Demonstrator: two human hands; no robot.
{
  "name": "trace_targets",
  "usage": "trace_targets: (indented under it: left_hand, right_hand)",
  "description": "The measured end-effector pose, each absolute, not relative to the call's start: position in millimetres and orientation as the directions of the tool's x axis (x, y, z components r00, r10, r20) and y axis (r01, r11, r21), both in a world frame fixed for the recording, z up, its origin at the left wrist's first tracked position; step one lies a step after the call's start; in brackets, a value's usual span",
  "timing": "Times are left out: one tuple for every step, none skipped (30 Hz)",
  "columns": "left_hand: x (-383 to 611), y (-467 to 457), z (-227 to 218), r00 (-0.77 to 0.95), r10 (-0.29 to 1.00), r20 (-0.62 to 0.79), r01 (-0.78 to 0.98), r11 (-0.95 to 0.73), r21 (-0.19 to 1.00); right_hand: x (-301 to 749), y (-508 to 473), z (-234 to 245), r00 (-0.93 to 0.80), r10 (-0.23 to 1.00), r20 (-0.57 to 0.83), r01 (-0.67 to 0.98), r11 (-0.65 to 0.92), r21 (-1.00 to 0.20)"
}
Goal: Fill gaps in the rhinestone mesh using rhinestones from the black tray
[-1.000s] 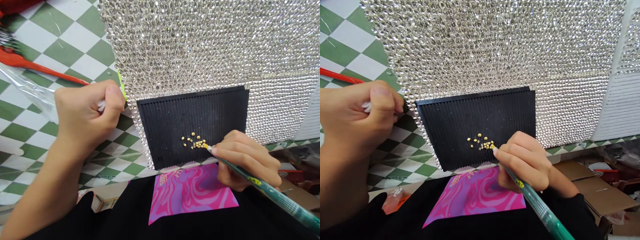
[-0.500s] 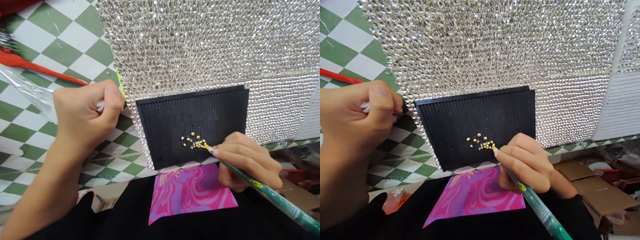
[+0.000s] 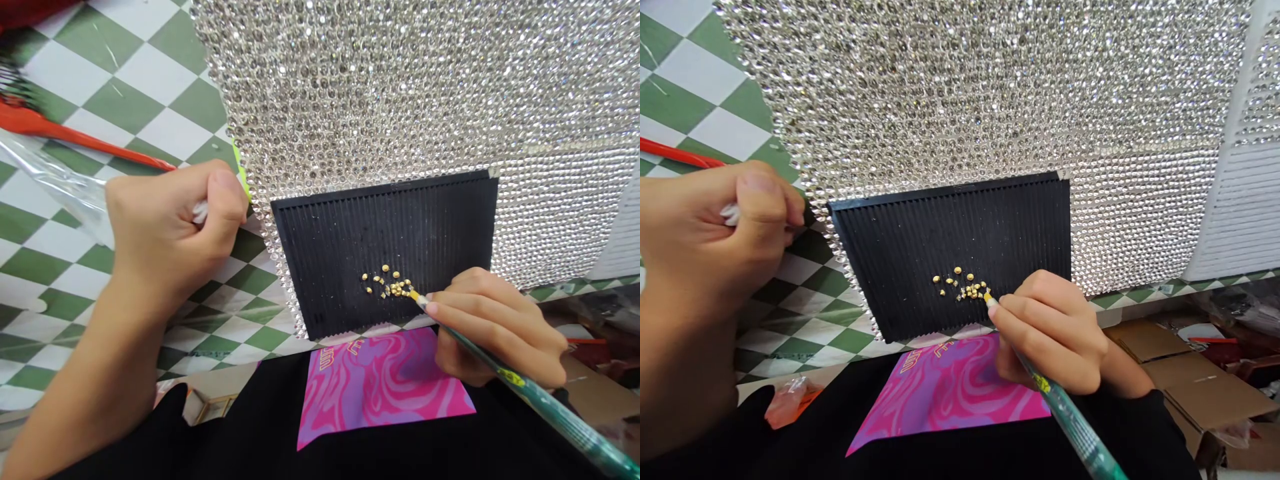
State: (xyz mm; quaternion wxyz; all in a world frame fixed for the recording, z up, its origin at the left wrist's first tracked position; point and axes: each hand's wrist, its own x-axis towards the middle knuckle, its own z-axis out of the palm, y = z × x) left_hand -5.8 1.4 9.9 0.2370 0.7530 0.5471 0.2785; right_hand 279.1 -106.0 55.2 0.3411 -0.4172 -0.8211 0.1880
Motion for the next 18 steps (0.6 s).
trace_targets:
  left_hand:
    - [-5.7,1.5,10.2,0.245,0.955,0.165,0.688,-0.292,0.664]
    - [-5.6,1.5,10.5,0.245,0.955,0.166,0.687,-0.292,0.665]
    - [-5.5,1.5,10.8,0.245,0.956,0.163,0.688,-0.29,0.665]
    - [-5.4,1.4,11.1,0.245,0.957,0.157,0.691,-0.286,0.664]
    - [-5.3,1.4,11.2,0.244,0.958,0.153,0.693,-0.282,0.663]
    - [-5.3,1.3,11.1,0.243,0.958,0.156,0.693,-0.283,0.663]
    - [-5.4,1.4,10.8,0.244,0.957,0.158,0.691,-0.286,0.663]
    - [-5.5,1.5,10.5,0.246,0.956,0.161,0.69,-0.289,0.664]
    - [-5.8,1.7,10.0,0.245,0.955,0.165,0.69,-0.292,0.663]
    - [-6.1,2.0,9.5,0.248,0.954,0.167,0.689,-0.295,0.662]
    - [-6.4,2.3,9.1,0.249,0.954,0.166,0.69,-0.294,0.662]
    - [-6.7,2.5,8.7,0.248,0.955,0.164,0.69,-0.293,0.661]
    - [-6.9,2.7,8.4,0.249,0.954,0.166,0.688,-0.295,0.663]
    - [-7.0,2.8,8.1,0.252,0.952,0.171,0.683,-0.3,0.666]
    - [-7.1,2.8,8.0,0.253,0.952,0.173,0.68,-0.302,0.668]
    - [-7.1,2.6,7.9,0.255,0.951,0.173,0.678,-0.303,0.67]
    - [-7.0,2.4,8.0,0.255,0.951,0.173,0.676,-0.303,0.672]
    - [-6.9,2.1,8.1,0.255,0.952,0.171,0.676,-0.302,0.672]
  right_hand:
    - [279.4,-106.1,55.0,-0.439,0.808,0.393,0.546,0.587,-0.598]
    - [279.8,-106.1,54.7,-0.436,0.801,0.409,0.534,0.597,-0.599]
    - [280.2,-105.9,54.3,-0.423,0.794,0.436,0.526,0.607,-0.596]
    - [280.7,-105.6,53.8,-0.405,0.792,0.456,0.535,0.61,-0.584]
    - [281.2,-105.2,53.4,-0.397,0.789,0.469,0.543,0.614,-0.573]
    - [281.6,-104.8,53.1,-0.396,0.787,0.473,0.549,0.616,-0.565]
    - [281.9,-104.3,52.8,-0.4,0.786,0.47,0.551,0.617,-0.562]
    - [282.1,-103.9,52.7,-0.403,0.788,0.465,0.554,0.614,-0.562]
    - [282.0,-103.6,52.5,-0.411,0.789,0.456,0.552,0.614,-0.564]
    - [281.8,-103.4,52.3,-0.408,0.794,0.452,0.557,0.608,-0.565]
    - [281.5,-103.2,52.1,-0.394,0.796,0.459,0.562,0.604,-0.564]
    - [281.2,-103.1,51.9,-0.375,0.798,0.472,0.569,0.6,-0.563]
    - [281.0,-103.0,51.7,-0.36,0.796,0.487,0.57,0.601,-0.561]
    - [281.1,-102.8,51.6,-0.353,0.794,0.495,0.568,0.602,-0.561]
    - [281.4,-102.7,51.6,-0.344,0.791,0.507,0.567,0.605,-0.559]
    - [281.9,-102.5,51.9,-0.338,0.792,0.509,0.567,0.603,-0.561]
    - [282.7,-102.5,52.5,-0.34,0.792,0.507,0.565,0.603,-0.563]
    - [283.6,-102.6,53.4,-0.351,0.791,0.501,0.565,0.605,-0.561]
